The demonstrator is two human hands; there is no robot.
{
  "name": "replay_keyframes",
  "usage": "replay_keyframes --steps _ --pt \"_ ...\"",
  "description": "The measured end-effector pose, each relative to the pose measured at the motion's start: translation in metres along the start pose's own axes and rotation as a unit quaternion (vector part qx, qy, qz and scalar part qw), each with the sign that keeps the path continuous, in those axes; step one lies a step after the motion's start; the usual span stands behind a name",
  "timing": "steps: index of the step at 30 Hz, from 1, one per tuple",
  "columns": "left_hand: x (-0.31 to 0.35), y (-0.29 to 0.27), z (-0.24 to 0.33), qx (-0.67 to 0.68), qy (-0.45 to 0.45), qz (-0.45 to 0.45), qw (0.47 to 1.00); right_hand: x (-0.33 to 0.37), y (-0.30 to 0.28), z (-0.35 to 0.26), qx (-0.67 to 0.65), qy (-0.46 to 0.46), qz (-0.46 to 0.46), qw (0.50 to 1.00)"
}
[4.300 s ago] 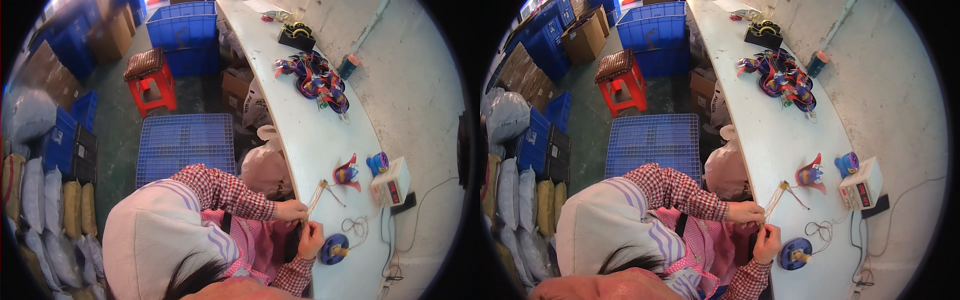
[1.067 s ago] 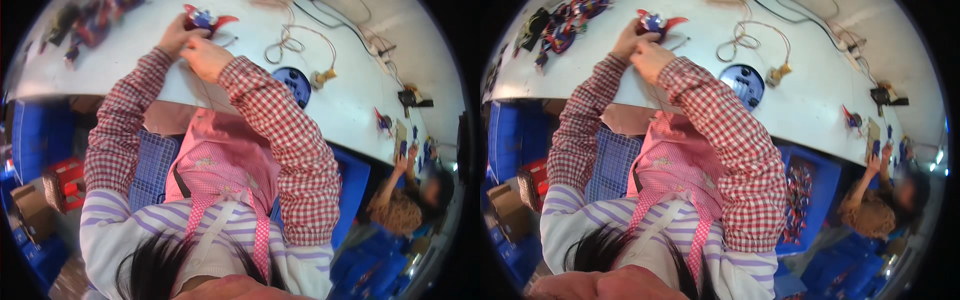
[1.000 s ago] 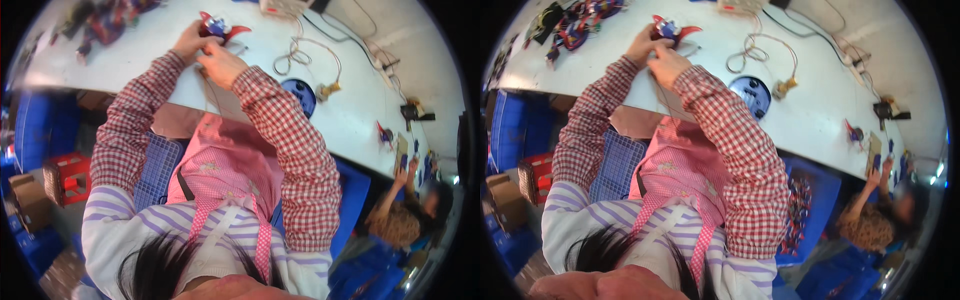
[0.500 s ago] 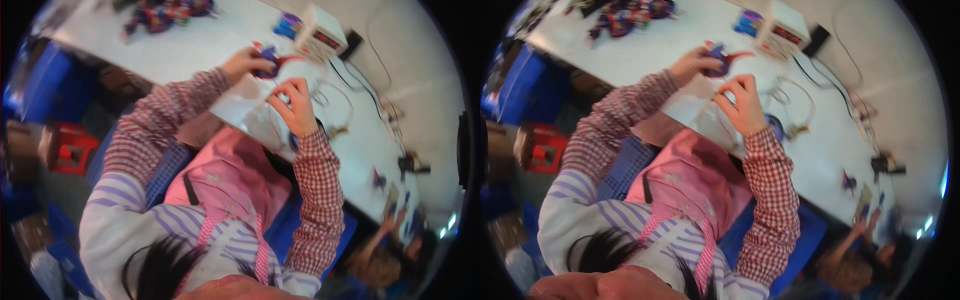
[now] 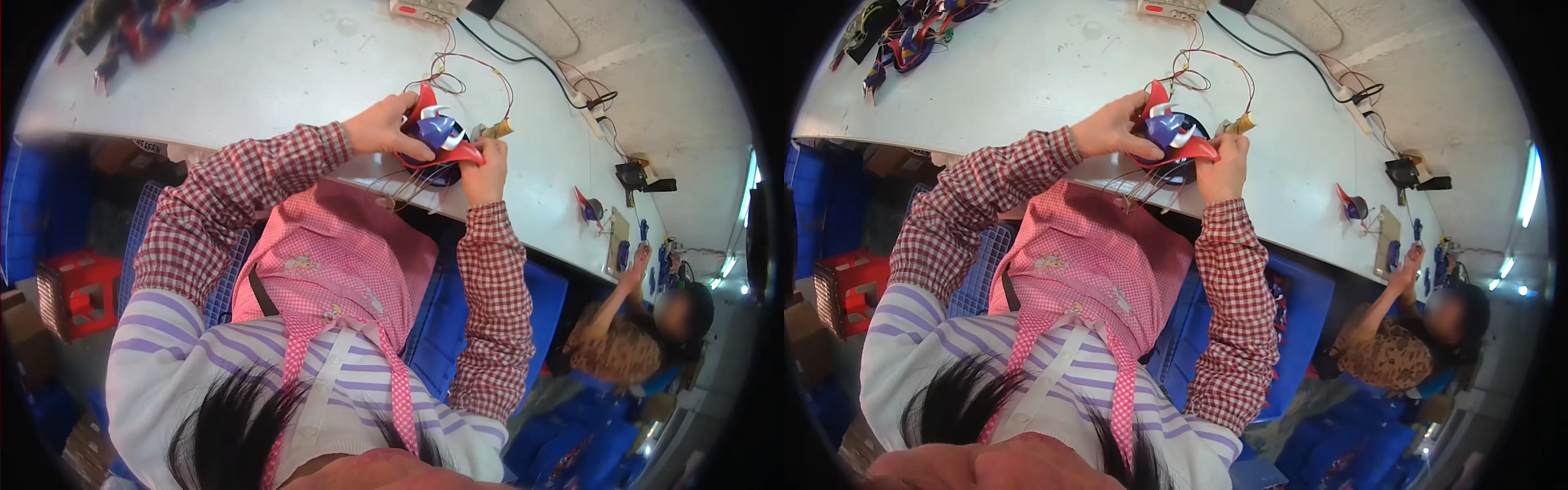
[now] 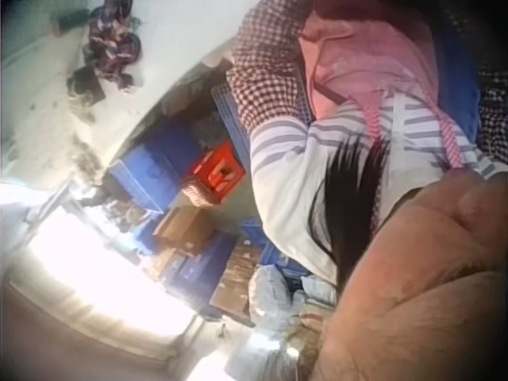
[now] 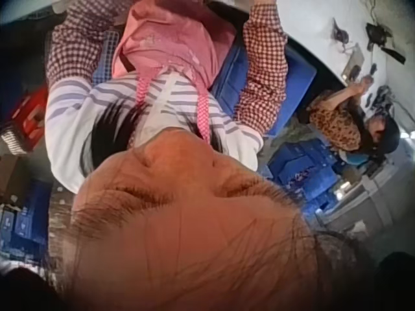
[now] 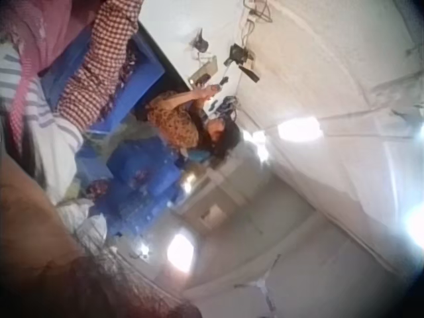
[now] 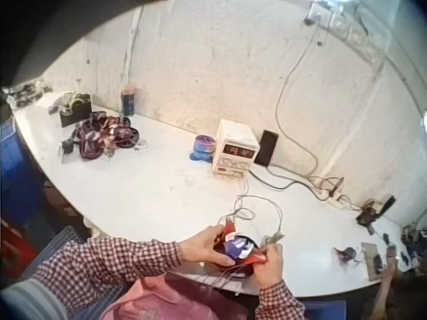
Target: Assembling and testing electronic toy components by connecting wires to a test fixture.
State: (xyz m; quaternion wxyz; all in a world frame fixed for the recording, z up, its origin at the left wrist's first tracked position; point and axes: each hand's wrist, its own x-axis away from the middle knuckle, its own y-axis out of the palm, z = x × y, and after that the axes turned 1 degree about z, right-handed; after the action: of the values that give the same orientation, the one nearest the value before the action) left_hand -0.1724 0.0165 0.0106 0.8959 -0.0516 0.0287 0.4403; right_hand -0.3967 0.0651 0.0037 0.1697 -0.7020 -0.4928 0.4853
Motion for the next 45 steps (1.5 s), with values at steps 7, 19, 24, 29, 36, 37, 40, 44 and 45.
replay_keyframes --steps 7,19,24,29,36,37,40,44,45 --pt "0.001 0.0 -0.01 -0.094 0.061 0.041 0.993 0.002 0.018 0.009 -0.155 0.11 0.028 0.981" --pt "0.119 -0.118 0.056 0.252 0.067 0.248 0.933 -0.043 0.022 -0.128 -0.428 0.095 -0.319 0.84" --pt "0.189 -0.267 0.084 0.101 0.157 0.481 0.856 -0.023 0.075 -0.126 -0.277 0.035 -0.318 0.906" --pt "0.29 -0.372 0.079 0.02 0.159 0.619 0.769 -0.013 0.091 -0.116 -0.285 0.004 -0.264 0.921" --pt "0.38 -0.468 0.001 -0.219 -0.06 0.829 0.51 -0.006 0.094 -0.13 -0.223 -0.079 -0.191 0.953" --pt "0.386 -0.484 -0.013 -0.22 -0.071 0.837 0.497 -0.006 0.093 -0.133 -0.217 -0.084 -0.183 0.955" --pt "0.396 -0.541 -0.046 -0.263 -0.119 0.822 0.491 -0.006 0.089 -0.143 -0.177 -0.082 -0.192 0.962" --pt "0.408 -0.609 -0.069 -0.186 -0.138 0.645 0.728 -0.008 0.088 -0.153 -0.141 -0.11 -0.18 0.967" --pt "0.408 -0.622 -0.074 -0.045 -0.145 0.628 0.763 -0.009 0.088 -0.153 -0.138 -0.124 -0.174 0.967"
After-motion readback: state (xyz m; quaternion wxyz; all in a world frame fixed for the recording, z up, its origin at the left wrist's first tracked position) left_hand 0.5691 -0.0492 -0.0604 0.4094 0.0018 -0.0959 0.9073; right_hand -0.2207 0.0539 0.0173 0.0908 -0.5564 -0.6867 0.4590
